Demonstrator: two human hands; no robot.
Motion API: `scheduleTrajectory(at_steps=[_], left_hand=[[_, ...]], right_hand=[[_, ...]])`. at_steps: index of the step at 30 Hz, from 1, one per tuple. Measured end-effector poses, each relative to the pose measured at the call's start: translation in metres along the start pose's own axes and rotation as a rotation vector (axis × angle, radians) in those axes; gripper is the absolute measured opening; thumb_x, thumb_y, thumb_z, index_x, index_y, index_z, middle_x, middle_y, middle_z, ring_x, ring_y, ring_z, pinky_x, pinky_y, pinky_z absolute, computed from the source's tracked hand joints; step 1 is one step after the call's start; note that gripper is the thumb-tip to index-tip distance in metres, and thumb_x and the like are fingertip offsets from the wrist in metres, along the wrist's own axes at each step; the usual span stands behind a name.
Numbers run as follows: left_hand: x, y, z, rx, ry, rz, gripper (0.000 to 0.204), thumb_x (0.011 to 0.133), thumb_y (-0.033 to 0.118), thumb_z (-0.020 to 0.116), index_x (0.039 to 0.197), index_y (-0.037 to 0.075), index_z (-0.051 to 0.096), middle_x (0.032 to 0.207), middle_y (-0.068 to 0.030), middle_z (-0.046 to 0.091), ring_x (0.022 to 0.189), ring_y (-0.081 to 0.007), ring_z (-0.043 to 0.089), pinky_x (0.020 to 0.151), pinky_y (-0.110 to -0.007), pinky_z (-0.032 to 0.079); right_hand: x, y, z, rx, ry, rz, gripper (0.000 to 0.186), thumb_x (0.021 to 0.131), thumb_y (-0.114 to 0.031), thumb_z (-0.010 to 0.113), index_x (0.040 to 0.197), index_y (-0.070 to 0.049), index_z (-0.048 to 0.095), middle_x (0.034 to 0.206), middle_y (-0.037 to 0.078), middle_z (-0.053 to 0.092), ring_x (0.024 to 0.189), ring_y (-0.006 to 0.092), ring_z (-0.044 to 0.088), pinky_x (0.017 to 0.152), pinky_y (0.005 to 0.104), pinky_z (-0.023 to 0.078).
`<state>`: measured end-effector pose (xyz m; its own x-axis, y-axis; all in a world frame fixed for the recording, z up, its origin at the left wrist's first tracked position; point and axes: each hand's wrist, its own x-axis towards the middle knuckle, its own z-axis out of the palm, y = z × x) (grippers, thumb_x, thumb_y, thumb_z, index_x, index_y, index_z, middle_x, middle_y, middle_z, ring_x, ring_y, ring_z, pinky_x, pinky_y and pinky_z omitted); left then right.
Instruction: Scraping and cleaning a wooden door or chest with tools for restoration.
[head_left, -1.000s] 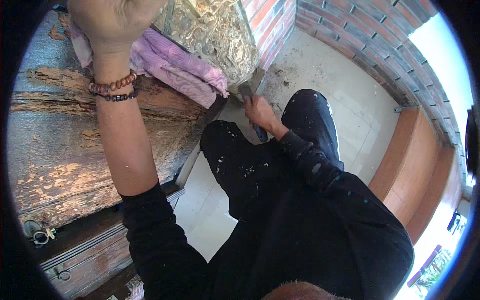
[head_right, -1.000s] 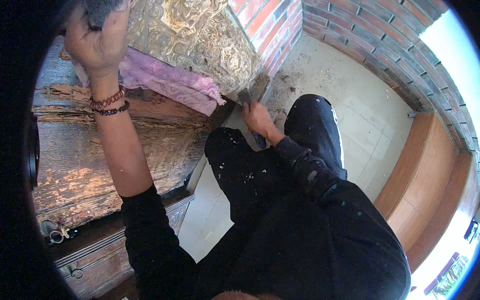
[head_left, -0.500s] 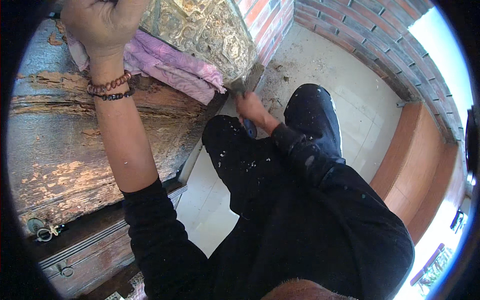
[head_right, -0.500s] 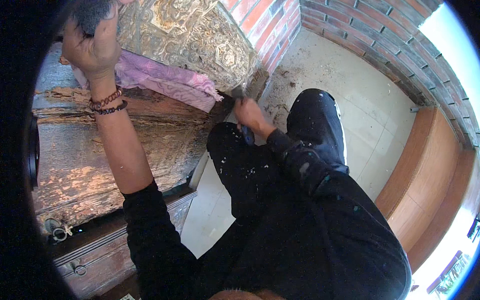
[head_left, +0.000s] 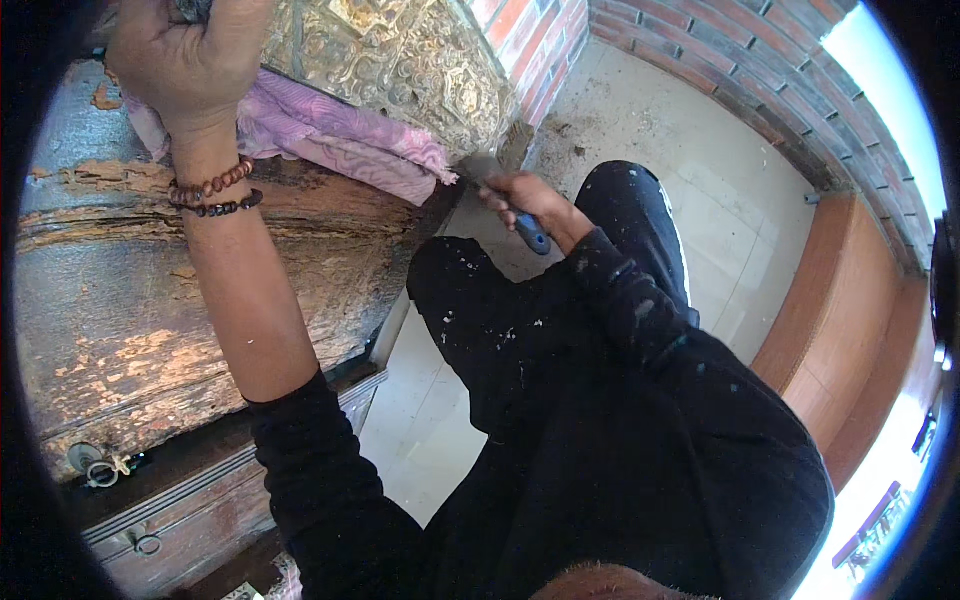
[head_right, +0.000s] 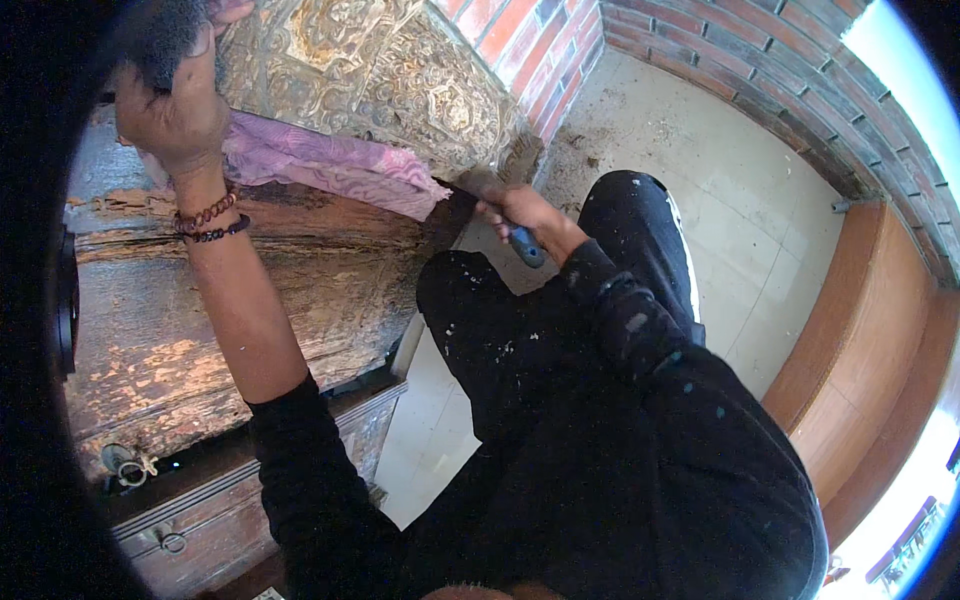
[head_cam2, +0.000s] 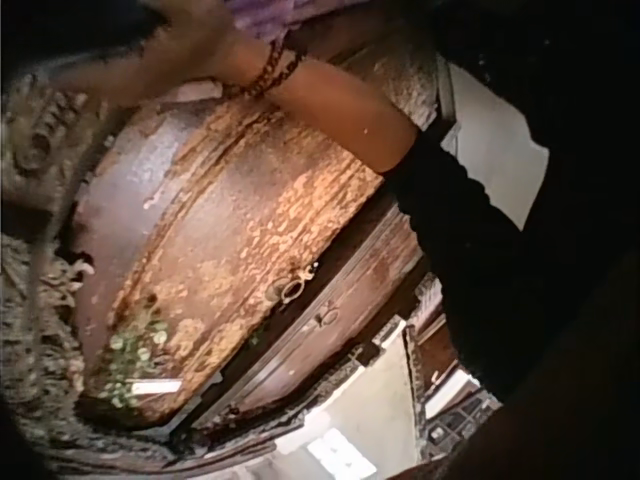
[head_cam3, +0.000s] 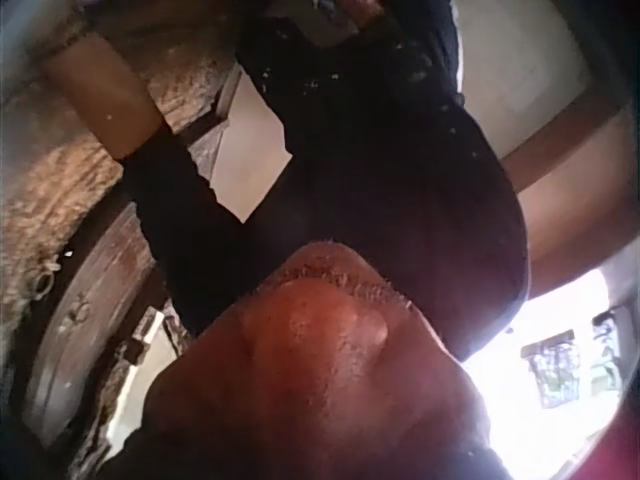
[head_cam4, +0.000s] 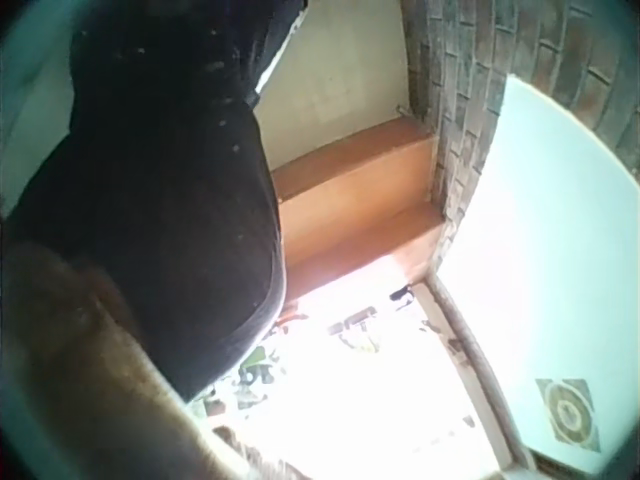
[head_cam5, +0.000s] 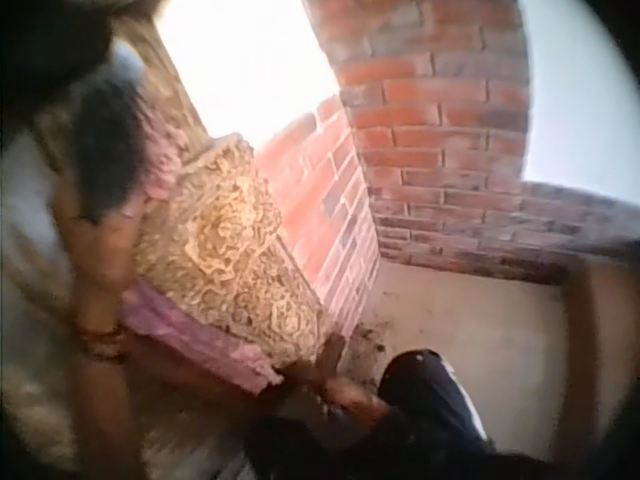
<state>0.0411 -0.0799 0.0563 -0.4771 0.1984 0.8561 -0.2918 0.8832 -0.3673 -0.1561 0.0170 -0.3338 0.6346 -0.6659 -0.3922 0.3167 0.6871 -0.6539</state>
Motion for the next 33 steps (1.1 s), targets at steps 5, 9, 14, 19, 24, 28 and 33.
scheduleTrajectory(at_steps=[5, 9, 14, 19, 24, 28, 33], left_hand=[[-0.005, -0.002, 0.002, -0.032, 0.059, 0.01, 0.027, 0.083, 0.004, 0.074, 0.107, -0.007, 0.068, 0.112, -0.0126, 0.071, 0.092, -0.0177, 0.067, 0.088, -0.032, 0.052], [-0.01, -0.012, -0.008, -0.052, 0.079, 0.011, 0.025, 0.083, 0.003, 0.075, 0.104, -0.007, 0.07, 0.11, -0.0119, 0.072, 0.09, -0.0168, 0.068, 0.086, -0.032, 0.052], [-0.006, -0.036, -0.035, 0.18, -0.11, -0.042, 0.023, 0.084, 0.005, 0.072, 0.102, -0.009, 0.069, 0.107, -0.0136, 0.072, 0.091, -0.0215, 0.068, 0.087, -0.033, 0.052], [-0.004, -0.048, -0.063, 0.313, -0.239, -0.078, 0.025, 0.086, 0.008, 0.071, 0.103, -0.01, 0.067, 0.107, -0.015, 0.071, 0.093, -0.0245, 0.068, 0.088, -0.034, 0.052], [0.016, 0.003, -0.012, 0.238, -0.217, -0.061, 0.032, 0.088, 0.012, 0.069, 0.111, -0.009, 0.062, 0.112, -0.0164, 0.069, 0.099, -0.0259, 0.067, 0.091, -0.036, 0.051], [0.023, 0.008, -0.011, 0.201, -0.233, -0.061, 0.038, 0.089, 0.015, 0.068, 0.117, -0.009, 0.058, 0.116, -0.0175, 0.067, 0.103, -0.0269, 0.066, 0.094, -0.037, 0.05], [0.032, 0.019, -0.001, 0.103, -0.249, -0.054, 0.046, 0.091, 0.02, 0.067, 0.125, -0.008, 0.054, 0.122, -0.0189, 0.064, 0.109, -0.0283, 0.064, 0.097, -0.039, 0.049]], right_hand=[[0.001, 0.0, 0.04, -0.142, -0.09, 0.03, 0.03, 0.1, -0.031, 0.059, 0.092, -0.002, 0.06, 0.055, 0.0, 0.05, 0.04, 0.0125, 0.051, 0.037, 0.0309, 0.046], [0.001, -0.002, 0.038, -0.136, -0.05, 0.058, 0.029, 0.1, -0.03, 0.058, 0.091, -0.002, 0.059, 0.056, 0.001, 0.052, 0.039, 0.0128, 0.051, 0.036, 0.0309, 0.046], [0.004, 0.003, 0.035, -0.173, -0.112, 0.008, 0.032, 0.101, -0.033, 0.055, 0.092, -0.002, 0.06, 0.057, 0.0, 0.053, 0.038, 0.0119, 0.05, 0.037, 0.0298, 0.047], [0.005, 0.008, -0.037, -0.109, 0.158, -0.065, 0.032, 0.102, -0.031, 0.053, 0.091, -0.003, 0.063, 0.056, 0.003, 0.053, 0.043, 0.0149, 0.054, 0.042, 0.0321, 0.048], [-0.004, 0.012, -0.041, -0.931, 0.639, -0.402, 0.035, 0.098, -0.028, 0.053, 0.091, 0.006, 0.061, 0.073, 0.029, 0.063, 0.071, 0.0456, 0.066, 0.056, 0.054, 0.051], [0.006, 0.018, 0.01, -0.954, 0.693, -0.555, 0.029, 0.095, -0.022, 0.054, 0.086, 0.005, 0.056, 0.075, 0.033, 0.061, 0.073, 0.0511, 0.062, 0.064, 0.058, 0.05], [0.01, 0.035, 0.031, -1.095, 0.678, -0.587, 0.027, 0.095, -0.02, 0.053, 0.085, 0.005, 0.055, 0.073, 0.032, 0.062, 0.07, 0.0502, 0.063, 0.061, 0.0573, 0.051]])
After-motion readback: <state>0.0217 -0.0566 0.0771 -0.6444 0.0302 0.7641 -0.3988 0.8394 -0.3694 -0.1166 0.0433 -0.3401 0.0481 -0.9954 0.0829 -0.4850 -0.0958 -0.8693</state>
